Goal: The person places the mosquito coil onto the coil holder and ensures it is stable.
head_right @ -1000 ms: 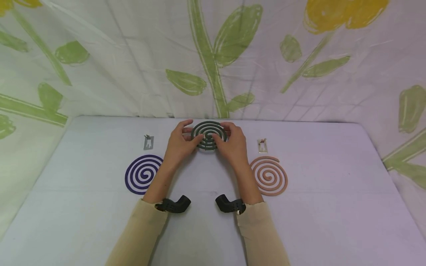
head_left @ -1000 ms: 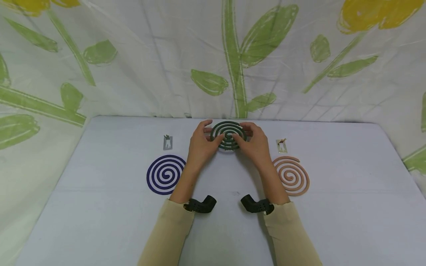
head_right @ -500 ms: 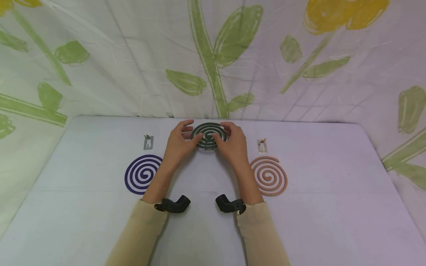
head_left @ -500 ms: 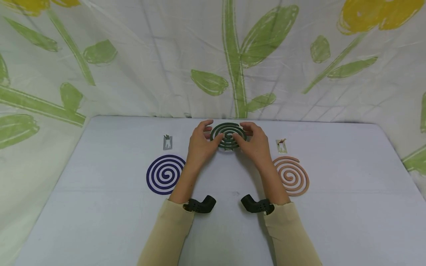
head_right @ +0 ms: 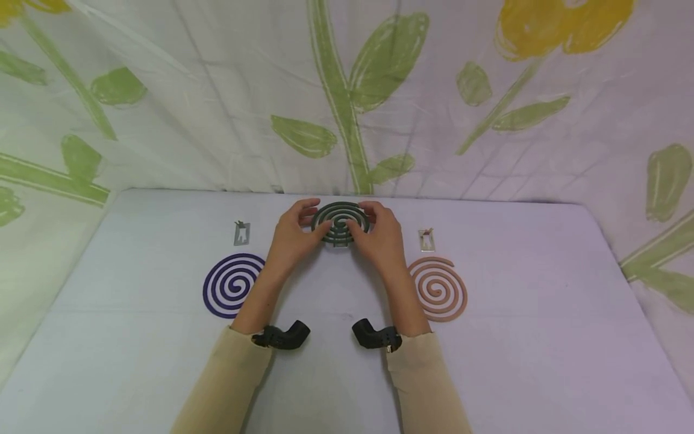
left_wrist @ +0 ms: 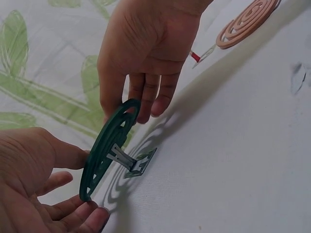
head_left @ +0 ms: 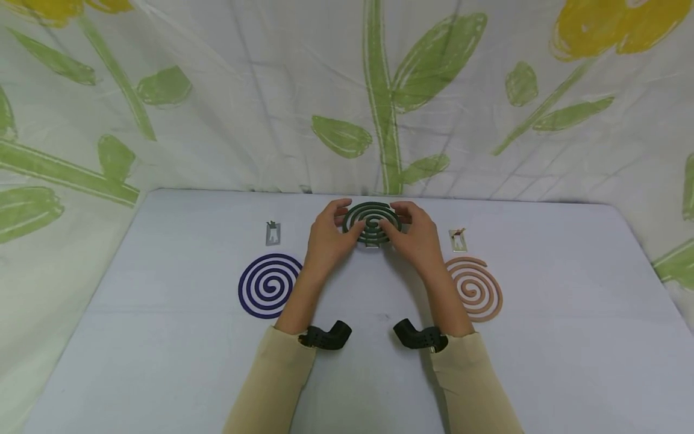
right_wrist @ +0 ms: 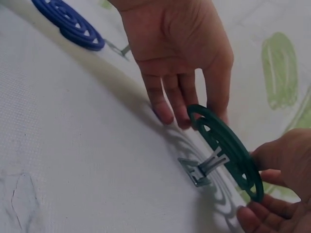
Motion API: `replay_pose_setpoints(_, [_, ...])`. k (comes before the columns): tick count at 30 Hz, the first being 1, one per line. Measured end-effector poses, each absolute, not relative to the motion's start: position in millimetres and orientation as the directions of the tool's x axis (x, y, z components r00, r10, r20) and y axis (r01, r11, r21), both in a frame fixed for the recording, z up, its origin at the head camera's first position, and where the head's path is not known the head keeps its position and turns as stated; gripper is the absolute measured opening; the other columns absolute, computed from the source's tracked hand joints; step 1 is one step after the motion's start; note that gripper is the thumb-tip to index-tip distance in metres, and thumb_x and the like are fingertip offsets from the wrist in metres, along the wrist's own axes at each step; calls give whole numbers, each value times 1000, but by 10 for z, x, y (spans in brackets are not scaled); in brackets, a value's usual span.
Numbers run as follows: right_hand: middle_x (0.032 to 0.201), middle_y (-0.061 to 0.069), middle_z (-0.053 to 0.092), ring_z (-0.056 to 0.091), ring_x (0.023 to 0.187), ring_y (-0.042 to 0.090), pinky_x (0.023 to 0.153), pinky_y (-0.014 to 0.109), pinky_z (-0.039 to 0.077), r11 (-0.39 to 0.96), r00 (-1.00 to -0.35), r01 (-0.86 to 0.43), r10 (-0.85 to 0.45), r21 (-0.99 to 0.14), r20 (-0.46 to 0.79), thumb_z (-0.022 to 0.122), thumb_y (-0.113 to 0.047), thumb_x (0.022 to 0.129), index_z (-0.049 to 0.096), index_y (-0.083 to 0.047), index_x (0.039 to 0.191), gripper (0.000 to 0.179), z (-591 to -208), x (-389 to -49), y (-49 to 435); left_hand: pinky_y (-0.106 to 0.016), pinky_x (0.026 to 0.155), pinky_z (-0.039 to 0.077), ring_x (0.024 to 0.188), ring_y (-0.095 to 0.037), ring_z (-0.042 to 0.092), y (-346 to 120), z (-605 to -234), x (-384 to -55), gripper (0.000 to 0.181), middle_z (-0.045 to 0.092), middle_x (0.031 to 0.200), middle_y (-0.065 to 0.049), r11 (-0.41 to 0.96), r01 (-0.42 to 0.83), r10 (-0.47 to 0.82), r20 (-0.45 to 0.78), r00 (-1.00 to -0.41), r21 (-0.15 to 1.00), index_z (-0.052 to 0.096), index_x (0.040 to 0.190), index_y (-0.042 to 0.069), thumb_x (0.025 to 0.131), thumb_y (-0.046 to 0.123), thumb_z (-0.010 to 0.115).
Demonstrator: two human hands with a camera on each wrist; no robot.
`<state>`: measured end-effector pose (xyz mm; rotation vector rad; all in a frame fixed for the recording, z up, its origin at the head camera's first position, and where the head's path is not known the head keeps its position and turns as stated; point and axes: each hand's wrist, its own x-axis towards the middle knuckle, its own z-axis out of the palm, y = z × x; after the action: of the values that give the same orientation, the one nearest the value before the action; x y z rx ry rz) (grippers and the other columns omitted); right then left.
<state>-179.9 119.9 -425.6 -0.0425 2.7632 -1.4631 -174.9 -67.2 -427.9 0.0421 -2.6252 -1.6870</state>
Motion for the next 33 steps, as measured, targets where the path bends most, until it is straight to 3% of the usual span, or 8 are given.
replay_pose_setpoints(11, [147, 22, 59, 60, 135, 39, 111, 54, 54, 566, -1000, -32, -20, -824, 25, 70, -26, 102, 60, -5, 145, 49, -4204, -1785, 1261, -50, 112, 55, 137, -37, 61, -685, -4241, -1753, 55, 62, 147, -19, 422, -5, -21, 4, -1000, 907, 57, 148, 7, 98, 22, 74])
replay_pose_setpoints(20, [146, 21, 60, 58, 138, 38, 119, 53, 48, 565, -997, -65, -5, -823, 75, 69, -28, 103, 61, -4, 144, 48, -4122, -1744, 1310, -56, 125, 42, 148, -36, 52, -751, -4218, -1691, 63, 57, 156, -19, 518, 38, 38, 22, -999, 854, 45, 158, 12, 102, 31, 68])
replay_pose_setpoints(33, [151, 16, 59, 53, 144, 37, 120, 56, 45, 642, -987, -148, -51, -752, 151, 69, -26, 102, 57, -7, 149, 52, -4034, -1559, 1317, -55, 131, 34, 160, -28, 36, -1036, -4087, -1499, 78, 41, 170, -6, 541, 181, 154, 115, -981, 821, 33, 166, 18, 102, 47, 67])
